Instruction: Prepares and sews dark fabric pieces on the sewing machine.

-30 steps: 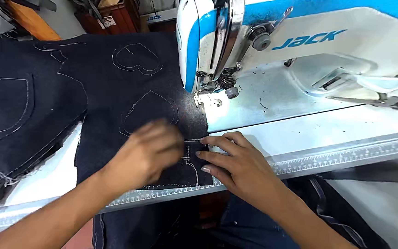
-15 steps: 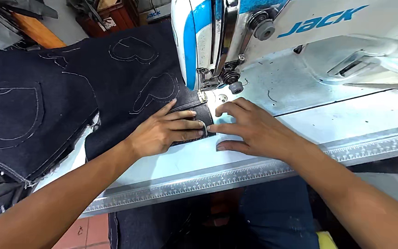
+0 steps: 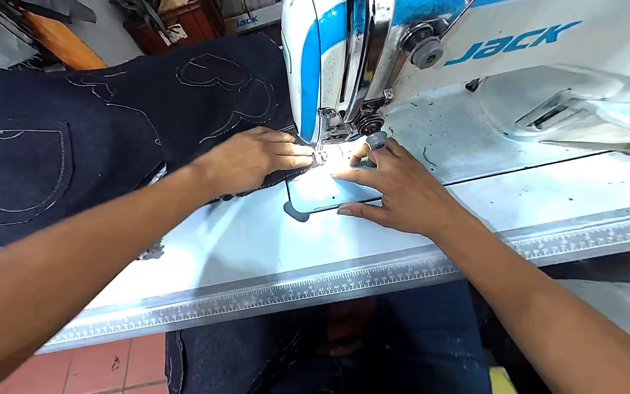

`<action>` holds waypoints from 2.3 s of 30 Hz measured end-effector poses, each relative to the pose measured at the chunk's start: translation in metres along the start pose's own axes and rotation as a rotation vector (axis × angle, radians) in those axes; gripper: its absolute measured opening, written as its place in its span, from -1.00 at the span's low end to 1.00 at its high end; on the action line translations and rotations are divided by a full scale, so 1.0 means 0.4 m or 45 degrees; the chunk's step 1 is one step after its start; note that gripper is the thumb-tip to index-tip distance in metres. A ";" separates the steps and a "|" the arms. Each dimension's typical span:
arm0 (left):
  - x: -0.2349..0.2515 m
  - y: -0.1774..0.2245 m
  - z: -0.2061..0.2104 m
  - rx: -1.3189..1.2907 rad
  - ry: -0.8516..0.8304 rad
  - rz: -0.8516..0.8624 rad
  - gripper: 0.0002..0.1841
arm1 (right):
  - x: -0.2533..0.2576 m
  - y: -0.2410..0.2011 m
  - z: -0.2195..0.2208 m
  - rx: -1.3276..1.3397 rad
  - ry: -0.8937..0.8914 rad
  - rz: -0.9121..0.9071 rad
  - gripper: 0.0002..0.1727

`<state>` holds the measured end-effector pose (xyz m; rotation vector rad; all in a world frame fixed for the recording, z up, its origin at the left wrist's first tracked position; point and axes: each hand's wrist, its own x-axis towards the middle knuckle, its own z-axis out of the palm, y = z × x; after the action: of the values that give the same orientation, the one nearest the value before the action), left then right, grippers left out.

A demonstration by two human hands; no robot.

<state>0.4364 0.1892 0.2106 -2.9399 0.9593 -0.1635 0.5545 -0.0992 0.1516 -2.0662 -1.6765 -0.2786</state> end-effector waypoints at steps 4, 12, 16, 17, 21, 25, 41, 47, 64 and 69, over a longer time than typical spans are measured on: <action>-0.004 -0.089 -0.122 0.203 -0.158 0.410 -0.57 | -0.008 0.005 0.003 0.071 0.061 -0.016 -0.43; -0.132 -0.147 0.064 0.025 -0.047 0.369 -0.25 | -0.012 0.009 0.000 0.041 0.068 0.015 -0.36; -0.182 0.034 0.059 -0.037 0.046 -0.008 -0.20 | -0.012 0.013 0.001 0.051 0.101 -0.023 -0.30; -0.180 0.124 0.062 -0.056 0.100 -0.198 -0.17 | -0.014 0.004 -0.002 0.045 0.104 -0.061 -0.22; -0.082 0.432 0.095 -0.052 0.257 -0.784 -0.38 | -0.040 -0.068 -0.019 0.043 -0.110 -0.215 -0.14; -0.061 0.463 0.112 -0.131 0.445 -0.668 -0.61 | -0.086 -0.068 -0.051 -0.030 -0.215 -0.274 -0.16; -0.002 0.332 0.067 -0.144 0.471 -0.706 -0.78 | -0.140 -0.057 -0.048 -0.012 -0.213 -0.286 -0.22; 0.005 0.424 0.060 0.139 0.299 -0.709 -0.62 | -0.153 -0.062 -0.037 -0.041 -0.155 -0.403 -0.30; 0.024 0.190 0.091 0.035 0.151 -0.653 -0.17 | 0.004 0.032 0.013 -0.055 -0.056 -0.209 -0.04; 0.041 0.119 0.081 -0.063 0.112 -0.665 -0.19 | -0.006 0.021 0.003 -0.116 0.001 -0.115 -0.08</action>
<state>0.4253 0.1416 0.1761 -3.1808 0.1790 -0.2898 0.5619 -0.1019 0.1477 -2.0568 -1.7901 -0.3920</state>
